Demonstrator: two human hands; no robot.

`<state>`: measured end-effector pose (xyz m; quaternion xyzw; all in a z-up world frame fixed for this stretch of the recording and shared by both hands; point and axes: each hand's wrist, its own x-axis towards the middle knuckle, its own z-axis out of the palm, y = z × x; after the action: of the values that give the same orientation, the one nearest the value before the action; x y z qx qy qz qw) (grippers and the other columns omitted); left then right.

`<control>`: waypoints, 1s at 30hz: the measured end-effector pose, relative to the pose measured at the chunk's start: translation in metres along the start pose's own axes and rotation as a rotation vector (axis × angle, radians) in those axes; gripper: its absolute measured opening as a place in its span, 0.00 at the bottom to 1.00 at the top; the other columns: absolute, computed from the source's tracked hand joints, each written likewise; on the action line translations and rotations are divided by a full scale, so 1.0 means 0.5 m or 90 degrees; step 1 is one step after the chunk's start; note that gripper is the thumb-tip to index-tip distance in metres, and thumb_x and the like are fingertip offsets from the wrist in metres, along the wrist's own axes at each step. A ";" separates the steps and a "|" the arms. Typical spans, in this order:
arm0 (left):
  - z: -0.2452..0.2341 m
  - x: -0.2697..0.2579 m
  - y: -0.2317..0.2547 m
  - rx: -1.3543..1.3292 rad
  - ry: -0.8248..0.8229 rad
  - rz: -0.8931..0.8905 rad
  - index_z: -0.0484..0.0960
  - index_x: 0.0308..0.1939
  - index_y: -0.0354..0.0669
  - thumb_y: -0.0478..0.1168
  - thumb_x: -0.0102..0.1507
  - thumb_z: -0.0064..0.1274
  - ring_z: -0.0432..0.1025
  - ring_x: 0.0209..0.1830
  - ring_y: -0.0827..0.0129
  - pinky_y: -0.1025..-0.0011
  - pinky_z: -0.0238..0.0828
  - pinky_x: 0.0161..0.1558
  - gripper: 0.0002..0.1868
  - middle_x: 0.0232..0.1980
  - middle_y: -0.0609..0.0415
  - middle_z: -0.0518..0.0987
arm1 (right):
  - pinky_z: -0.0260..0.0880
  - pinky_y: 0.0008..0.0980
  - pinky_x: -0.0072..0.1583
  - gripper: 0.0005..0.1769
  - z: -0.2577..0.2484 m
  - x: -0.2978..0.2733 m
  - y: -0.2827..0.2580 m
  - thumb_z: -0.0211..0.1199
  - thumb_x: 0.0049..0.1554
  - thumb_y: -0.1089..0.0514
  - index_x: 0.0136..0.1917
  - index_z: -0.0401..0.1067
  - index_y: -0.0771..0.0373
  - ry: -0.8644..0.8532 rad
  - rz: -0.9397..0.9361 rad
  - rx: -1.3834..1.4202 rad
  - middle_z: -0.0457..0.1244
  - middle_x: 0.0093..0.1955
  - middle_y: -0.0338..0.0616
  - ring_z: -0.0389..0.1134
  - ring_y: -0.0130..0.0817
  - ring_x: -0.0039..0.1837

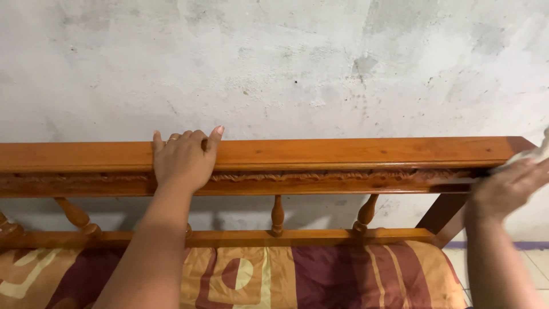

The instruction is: Wiping a wooden bed headboard with a cloth.

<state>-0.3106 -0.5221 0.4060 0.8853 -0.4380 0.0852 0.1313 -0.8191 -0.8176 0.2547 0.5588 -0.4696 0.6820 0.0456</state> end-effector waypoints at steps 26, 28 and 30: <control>0.013 0.000 -0.007 0.008 0.035 0.004 0.85 0.52 0.49 0.70 0.71 0.16 0.72 0.61 0.58 0.49 0.34 0.82 0.43 0.49 0.52 0.84 | 0.49 0.50 0.79 0.36 -0.076 -0.115 -0.153 0.45 0.59 0.73 0.80 0.48 0.77 0.006 0.044 -0.103 0.45 0.76 0.72 0.49 0.63 0.78; 0.012 0.000 -0.007 0.010 0.034 0.002 0.85 0.52 0.49 0.70 0.72 0.16 0.72 0.61 0.58 0.49 0.34 0.82 0.43 0.50 0.51 0.84 | 0.48 0.51 0.80 0.36 -0.049 -0.149 -0.113 0.45 0.62 0.72 0.82 0.43 0.79 -0.001 -0.001 -0.103 0.42 0.78 0.73 0.47 0.65 0.79; 0.010 -0.001 -0.006 0.012 0.034 0.003 0.85 0.53 0.49 0.70 0.72 0.17 0.72 0.61 0.58 0.49 0.35 0.82 0.43 0.50 0.51 0.84 | 0.47 0.51 0.82 0.36 -0.024 -0.188 -0.063 0.44 0.65 0.71 0.84 0.39 0.80 -0.006 -0.046 -0.102 0.38 0.79 0.74 0.45 0.66 0.81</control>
<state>-0.3081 -0.5216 0.4008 0.8829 -0.4353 0.1135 0.1343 -0.7745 -0.7484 0.1983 0.5730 -0.5025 0.6375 0.1126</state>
